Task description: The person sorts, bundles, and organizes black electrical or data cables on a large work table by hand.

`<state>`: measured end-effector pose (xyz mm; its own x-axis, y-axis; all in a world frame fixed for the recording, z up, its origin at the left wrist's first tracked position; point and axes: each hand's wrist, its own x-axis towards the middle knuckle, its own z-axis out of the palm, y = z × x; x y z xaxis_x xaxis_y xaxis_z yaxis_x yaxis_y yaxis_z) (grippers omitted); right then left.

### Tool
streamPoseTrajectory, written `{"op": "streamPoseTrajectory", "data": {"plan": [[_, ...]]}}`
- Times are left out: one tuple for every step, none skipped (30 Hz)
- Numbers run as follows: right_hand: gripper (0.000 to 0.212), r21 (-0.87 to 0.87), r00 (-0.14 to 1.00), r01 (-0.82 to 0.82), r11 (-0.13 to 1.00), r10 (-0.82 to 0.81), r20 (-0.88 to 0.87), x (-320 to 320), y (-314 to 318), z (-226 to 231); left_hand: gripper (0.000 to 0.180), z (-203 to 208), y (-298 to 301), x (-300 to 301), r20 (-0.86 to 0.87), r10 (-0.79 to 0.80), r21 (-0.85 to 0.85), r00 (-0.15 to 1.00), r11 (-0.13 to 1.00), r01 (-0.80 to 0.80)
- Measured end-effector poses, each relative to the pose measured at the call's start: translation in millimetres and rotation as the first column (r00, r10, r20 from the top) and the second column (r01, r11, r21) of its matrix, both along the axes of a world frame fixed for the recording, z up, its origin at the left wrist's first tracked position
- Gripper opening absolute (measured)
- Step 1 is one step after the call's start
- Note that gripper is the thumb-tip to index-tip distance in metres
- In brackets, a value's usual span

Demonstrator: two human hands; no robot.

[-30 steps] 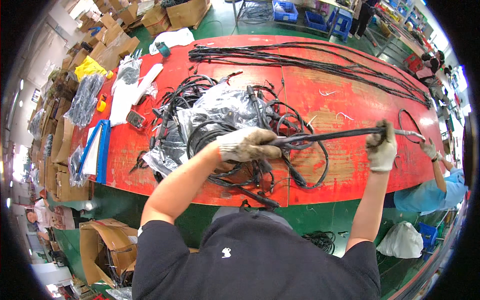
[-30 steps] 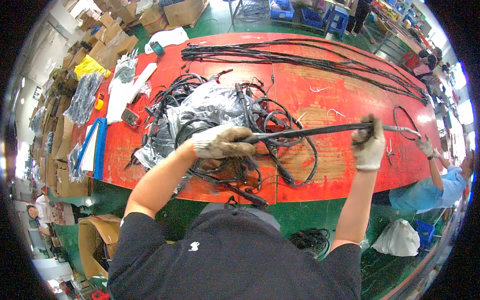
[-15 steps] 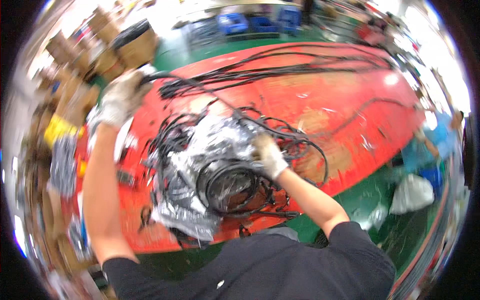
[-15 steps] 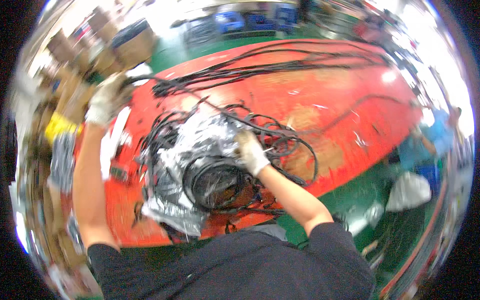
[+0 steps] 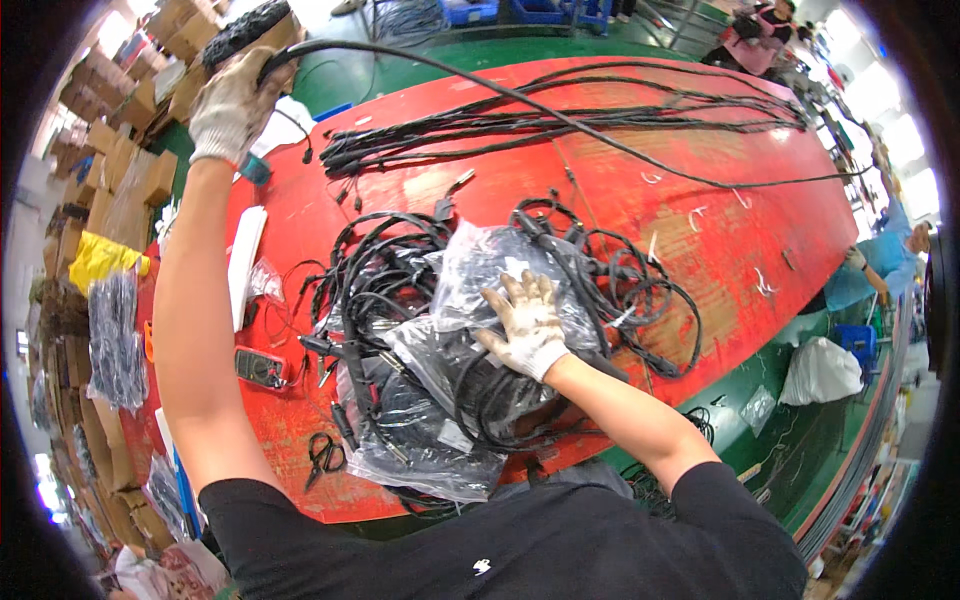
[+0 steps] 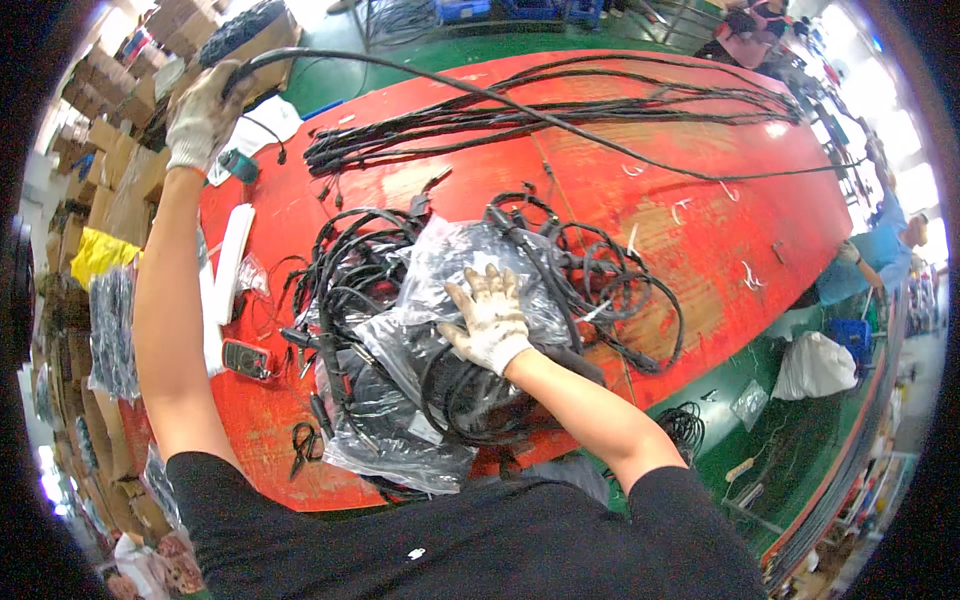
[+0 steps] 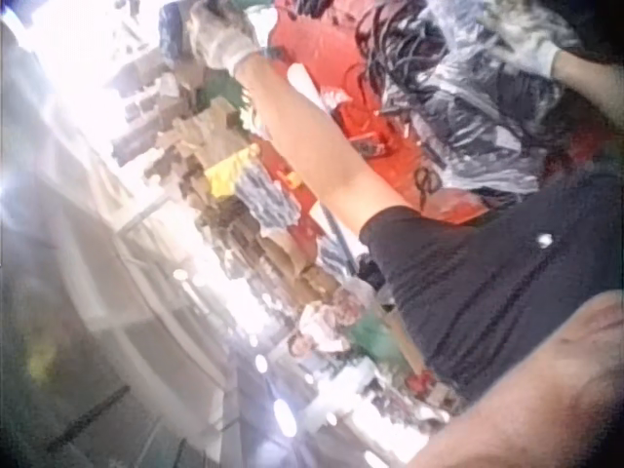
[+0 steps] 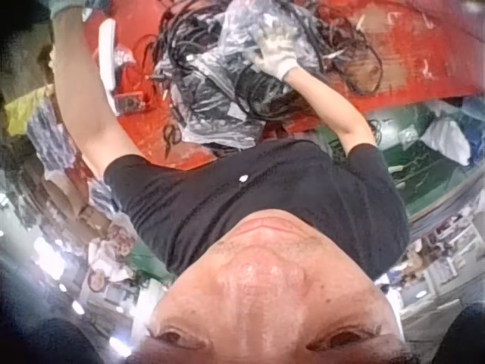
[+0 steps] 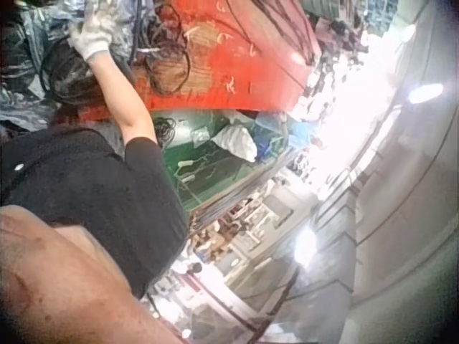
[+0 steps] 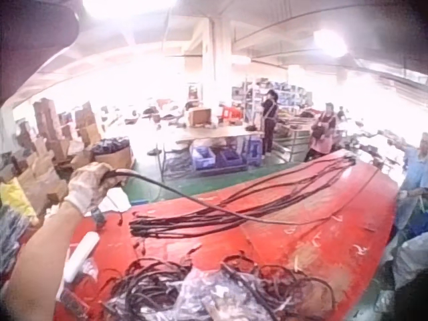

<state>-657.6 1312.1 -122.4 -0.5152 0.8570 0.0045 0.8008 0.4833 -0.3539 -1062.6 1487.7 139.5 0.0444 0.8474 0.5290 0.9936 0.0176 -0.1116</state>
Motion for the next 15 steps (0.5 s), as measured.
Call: {"op": "streamPoseTrajectory", "data": {"plan": [[0.069, -0.024, 1.000, -0.009, 1.000, 0.010, 0.028, -8, 2, -2, 0.048, -9, 9, -8, 0.006, 0.043, -0.013, 0.999, 0.999, -0.043], [0.068, -0.047, 0.998, -0.016, 0.999, 0.018, 0.056, -15, 5, -6, 0.051, -17, 18, -16, 0.010, 0.083, -0.025, 0.996, 0.996, -0.083], [0.067, -0.081, 0.994, -0.008, 0.997, 0.017, 0.105, -18, 7, -10, 0.051, -25, 28, -23, 0.010, 0.108, -0.022, 0.994, 0.994, -0.108], [0.064, -0.065, 0.994, -0.006, 0.998, 0.013, 0.109, -20, 9, -14, 0.051, -35, 38, -31, 0.010, 0.115, -0.030, 0.993, 0.993, -0.114], [0.063, -0.086, 0.991, -0.008, 0.996, 0.019, 0.135, -23, 10, -13, 0.050, -45, 45, -39, -0.004, 0.106, -0.032, 0.994, 0.994, -0.106], [0.063, -0.106, 0.987, -0.009, 0.994, 0.026, 0.161, -24, 11, -12, 0.049, -54, 53, -46, -0.019, 0.096, -0.035, 0.995, 0.995, -0.097], [0.061, -0.077, 0.989, -0.009, 0.997, 0.020, 0.149, -22, 11, -15, 0.049, -61, 62, -48, -0.023, 0.125, -0.085, 0.992, 0.988, -0.126], [0.059, -0.071, 0.994, -0.008, 0.997, 0.016, 0.109, -22, 12, -16, 0.049, -72, 70, -57, -0.023, 0.134, -0.092, 0.991, 0.986, -0.136], [0.059, -0.067, 0.995, -0.015, 0.998, 0.021, 0.102, -24, 11, -15, 0.049, -84, 78, -65, -0.001, 0.150, -0.094, 0.989, 0.984, -0.149], [0.058, -0.060, 0.995, -0.012, 0.998, 0.018, 0.100, -24, 13, -16, 0.050, -96, 88, -70, 0.026, 0.157, -0.094, 0.987, 0.984, -0.154], [0.057, -0.038, 0.996, -0.014, 0.999, 0.017, 0.089, -23, 15, -17, 0.050, -106, 96, -68, 0.068, 0.186, -0.067, 0.980, 0.981, -0.182], [0.054, 0.007, 0.998, -0.014, 1.000, 0.014, 0.054, -23, 16, -18, 0.050, -114, 106, -71, 0.071, 0.185, -0.074, 0.980, 0.981, -0.180], [0.053, 0.019, 0.999, -0.018, 1.000, 0.017, 0.042, -25, 17, -18, 0.050, -120, 115, -77, 0.091, 0.223, -0.093, 0.970, 0.972, -0.215], [0.051, 0.032, 0.999, -0.021, 0.999, 0.020, 0.031, -27, 18, -19, 0.051, -128, 122, -83, 0.110, 0.262, -0.112, 0.959, 0.962, -0.250], [0.050, 0.062, 1.000, -0.028, 0.998, 0.028, 0.002, -29, 19, -19, 0.049, -137, 128, -87, 0.075, 0.289, -0.157, 0.955, 0.949, -0.274]]}}
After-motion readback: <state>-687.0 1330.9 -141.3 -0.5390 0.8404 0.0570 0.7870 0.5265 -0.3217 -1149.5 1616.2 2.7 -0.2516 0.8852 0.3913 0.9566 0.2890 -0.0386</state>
